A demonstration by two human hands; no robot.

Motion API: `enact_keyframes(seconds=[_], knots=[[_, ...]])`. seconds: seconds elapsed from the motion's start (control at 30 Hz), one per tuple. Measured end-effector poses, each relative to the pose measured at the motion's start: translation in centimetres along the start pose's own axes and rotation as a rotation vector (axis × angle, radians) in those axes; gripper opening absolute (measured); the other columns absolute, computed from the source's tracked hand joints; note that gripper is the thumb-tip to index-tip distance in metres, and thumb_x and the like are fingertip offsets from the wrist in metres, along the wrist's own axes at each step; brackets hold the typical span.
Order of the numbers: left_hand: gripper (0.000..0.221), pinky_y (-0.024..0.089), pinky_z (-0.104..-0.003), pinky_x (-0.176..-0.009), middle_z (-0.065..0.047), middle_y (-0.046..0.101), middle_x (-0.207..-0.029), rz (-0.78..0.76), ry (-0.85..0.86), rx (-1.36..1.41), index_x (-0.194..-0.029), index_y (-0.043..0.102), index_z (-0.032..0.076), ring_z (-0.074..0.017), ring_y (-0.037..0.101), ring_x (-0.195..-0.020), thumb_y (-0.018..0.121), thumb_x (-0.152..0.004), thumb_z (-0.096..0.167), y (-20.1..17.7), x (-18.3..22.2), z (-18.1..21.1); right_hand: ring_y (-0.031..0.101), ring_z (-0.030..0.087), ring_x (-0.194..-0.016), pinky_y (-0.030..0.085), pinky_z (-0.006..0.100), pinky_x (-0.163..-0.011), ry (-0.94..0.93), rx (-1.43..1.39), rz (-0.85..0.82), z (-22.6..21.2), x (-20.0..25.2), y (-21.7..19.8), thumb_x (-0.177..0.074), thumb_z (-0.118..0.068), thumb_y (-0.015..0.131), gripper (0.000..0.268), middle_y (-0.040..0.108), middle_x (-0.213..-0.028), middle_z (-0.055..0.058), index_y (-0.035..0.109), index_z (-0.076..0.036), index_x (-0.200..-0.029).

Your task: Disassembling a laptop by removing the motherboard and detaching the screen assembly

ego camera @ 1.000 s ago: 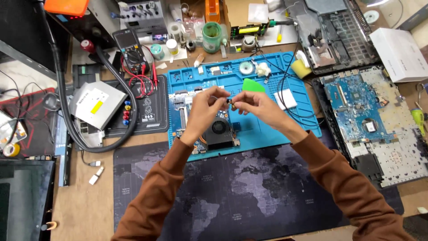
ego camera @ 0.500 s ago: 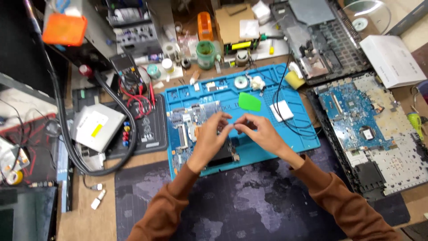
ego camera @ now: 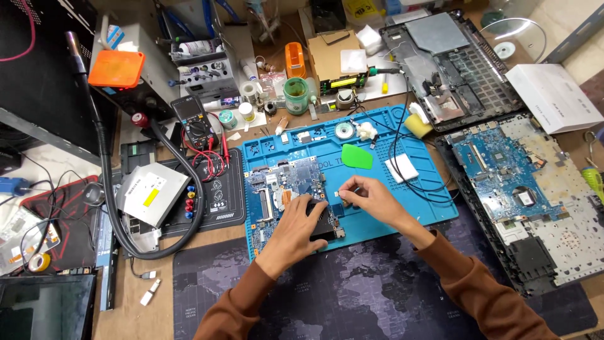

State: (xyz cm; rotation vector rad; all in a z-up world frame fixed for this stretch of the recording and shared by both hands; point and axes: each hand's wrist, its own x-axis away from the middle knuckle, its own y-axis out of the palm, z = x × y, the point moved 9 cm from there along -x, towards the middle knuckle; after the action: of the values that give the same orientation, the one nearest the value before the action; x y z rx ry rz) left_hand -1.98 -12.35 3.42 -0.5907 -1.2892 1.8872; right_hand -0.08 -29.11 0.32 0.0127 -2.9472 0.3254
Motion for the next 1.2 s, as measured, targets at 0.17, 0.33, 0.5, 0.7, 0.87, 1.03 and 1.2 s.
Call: enact_keyframes(seconds=[0.17,0.33,0.5,0.7,0.87,1.03,1.2], knots=[[0.089,0.037,-0.054,-0.111,-0.024,0.050,-0.128,0.145,-0.011,0.067,-0.147,0.045,0.008,-0.0409,0.047,-0.126,0.088,-0.073,0.035,-0.7,-0.7,-0.9,0.070,0.018,-0.082,0.061,0.033,-0.078,0.008,-0.123,0.067,-0.9,0.9,-1.5,-0.093,-0.017,0.074,0.020,0.074,-0.092,0.013,0.073,-0.001,-0.104],[0.082,0.039,-0.054,-0.109,-0.027,0.050,-0.128,0.381,-0.009,0.199,-0.145,0.049,0.004,-0.0422,0.049,-0.123,0.082,-0.076,0.032,-4.0,-1.0,-0.3,0.072,0.017,-0.082,0.062,0.033,-0.079,-0.046,-0.200,0.164,-3.9,1.5,-3.4,-0.090,-0.017,0.078,0.023,0.071,-0.091,0.012,0.074,0.001,-0.104],[0.075,0.035,-0.059,-0.109,-0.024,0.042,-0.129,0.737,-0.005,0.314,-0.145,0.049,0.008,-0.0438,0.044,-0.120,0.081,-0.080,0.027,-5.2,-0.9,-0.9,0.072,0.017,-0.084,0.063,0.034,-0.082,-0.203,-0.163,0.213,-8.2,1.4,-5.1,-0.093,-0.013,0.076,0.020,0.072,-0.089,0.013,0.075,0.001,-0.107],[0.076,0.032,-0.056,-0.107,-0.021,0.040,-0.131,0.895,-0.057,0.297,-0.143,0.051,0.012,-0.0414,0.041,-0.120,0.083,-0.077,0.029,-4.4,-1.1,-2.0,0.065,0.014,-0.081,0.060,0.033,-0.077,-0.327,0.033,0.157,-12.3,1.1,-5.0,-0.094,-0.010,0.074,0.016,0.071,-0.084,0.011,0.076,-0.001,-0.107],[0.075,0.031,-0.057,-0.106,-0.022,0.040,-0.132,0.936,-0.063,0.273,-0.142,0.052,0.012,-0.0415,0.042,-0.119,0.083,-0.077,0.031,-4.2,-1.2,-2.1,0.069,0.018,-0.078,0.061,0.037,-0.079,-0.350,0.165,0.104,-14.1,0.8,-3.3,-0.094,-0.008,0.072,0.012,0.072,-0.080,0.012,0.076,-0.002,-0.103],[0.076,0.030,-0.055,-0.105,-0.020,0.040,-0.134,0.960,-0.070,0.266,-0.141,0.053,0.014,-0.0397,0.042,-0.119,0.084,-0.075,0.034,-3.6,-1.2,-2.5,0.071,0.021,-0.078,0.061,0.039,-0.082,-0.349,0.230,0.071,-14.9,0.8,-2.2,-0.094,-0.005,0.070,0.011,0.072,-0.081,0.013,0.076,-0.002,-0.102],[0.074,0.031,-0.055,-0.104,-0.021,0.041,-0.135,0.980,-0.065,0.257,-0.139,0.054,0.013,-0.0404,0.043,-0.121,0.085,-0.075,0.034,-3.6,-0.9,-2.4,0.070,0.020,-0.078,0.060,0.041,-0.083,-0.305,0.257,0.056,-14.2,0.5,-1.6,-0.094,-0.005,0.070,0.011,0.072,-0.083,0.010,0.073,-0.006,-0.104]])
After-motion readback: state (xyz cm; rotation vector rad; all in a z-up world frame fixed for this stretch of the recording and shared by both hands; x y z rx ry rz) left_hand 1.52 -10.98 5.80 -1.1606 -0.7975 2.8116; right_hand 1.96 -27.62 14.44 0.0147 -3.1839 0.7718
